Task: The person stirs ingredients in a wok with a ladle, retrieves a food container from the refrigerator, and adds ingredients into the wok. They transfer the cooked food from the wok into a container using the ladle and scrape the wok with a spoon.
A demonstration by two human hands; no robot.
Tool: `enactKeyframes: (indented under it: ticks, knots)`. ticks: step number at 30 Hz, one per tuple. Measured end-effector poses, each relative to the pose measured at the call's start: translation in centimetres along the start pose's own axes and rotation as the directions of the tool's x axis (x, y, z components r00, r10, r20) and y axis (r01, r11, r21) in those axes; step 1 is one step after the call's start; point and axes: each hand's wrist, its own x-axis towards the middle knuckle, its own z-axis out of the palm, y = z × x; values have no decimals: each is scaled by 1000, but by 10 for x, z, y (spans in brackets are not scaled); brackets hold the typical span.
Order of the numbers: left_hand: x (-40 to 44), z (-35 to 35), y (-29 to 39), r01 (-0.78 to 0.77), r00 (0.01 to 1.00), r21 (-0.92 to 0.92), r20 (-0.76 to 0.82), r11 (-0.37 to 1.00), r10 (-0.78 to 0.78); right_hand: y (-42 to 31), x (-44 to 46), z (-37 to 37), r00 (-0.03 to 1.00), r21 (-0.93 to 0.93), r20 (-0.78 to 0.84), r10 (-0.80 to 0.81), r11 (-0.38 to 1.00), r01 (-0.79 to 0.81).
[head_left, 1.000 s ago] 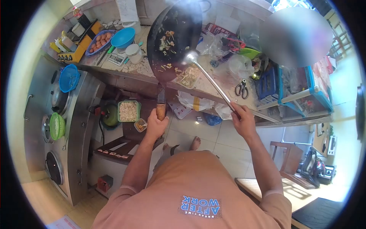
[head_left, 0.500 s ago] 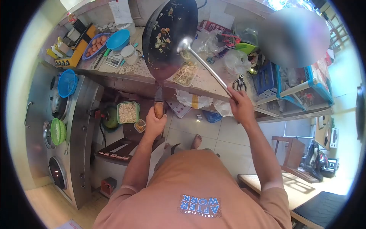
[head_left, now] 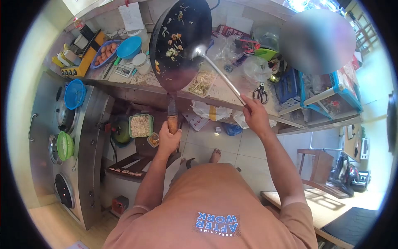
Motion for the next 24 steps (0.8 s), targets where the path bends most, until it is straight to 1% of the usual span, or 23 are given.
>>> enactKeyframes:
  ticks: [1, 3, 4, 7, 10, 13, 16, 19, 22, 24]
  knots:
    - [-1, 0, 7, 2, 1000, -31, 14, 1000, -1, 2, 0, 4, 1000, -44, 14, 0, 999, 0]
    - [-1, 0, 27, 77, 995, -161, 70, 984, -67, 16, -19, -3, 1000, -78, 22, -12, 997, 14]
    - [1, -1, 25, 83, 995, -162, 75, 983, -71, 17, -25, -7, 999, -95, 35, -24, 995, 27]
    - [2, -2, 16, 108, 992, -145, 78, 984, -97, 0, -25, -11, 997, 48, 67, 46, 998, -50]
    - [2, 2, 17, 124, 990, -134, 81, 983, -114, -48, -5, -4, 1000, 245, -18, -25, 969, 28]
    - [1, 3, 21, 150, 984, -175, 122, 973, -129, -54, 5, 10, 989, 70, 10, -149, 986, 148]
    - [4, 4, 22, 170, 981, -227, 135, 959, -142, -29, -1, 11, 992, -114, 74, -99, 988, 107]
    - [5, 3, 21, 167, 982, -229, 130, 959, -140, -29, -10, 2, 996, 14, 59, -69, 998, 69]
    - [7, 1, 24, 164, 982, -206, 122, 965, -141, -55, -6, 0, 992, 148, 6, -124, 981, 121]
    - [10, 2, 27, 151, 984, -194, 124, 969, -128, -50, 0, 5, 982, 14, 29, -186, 982, 186]
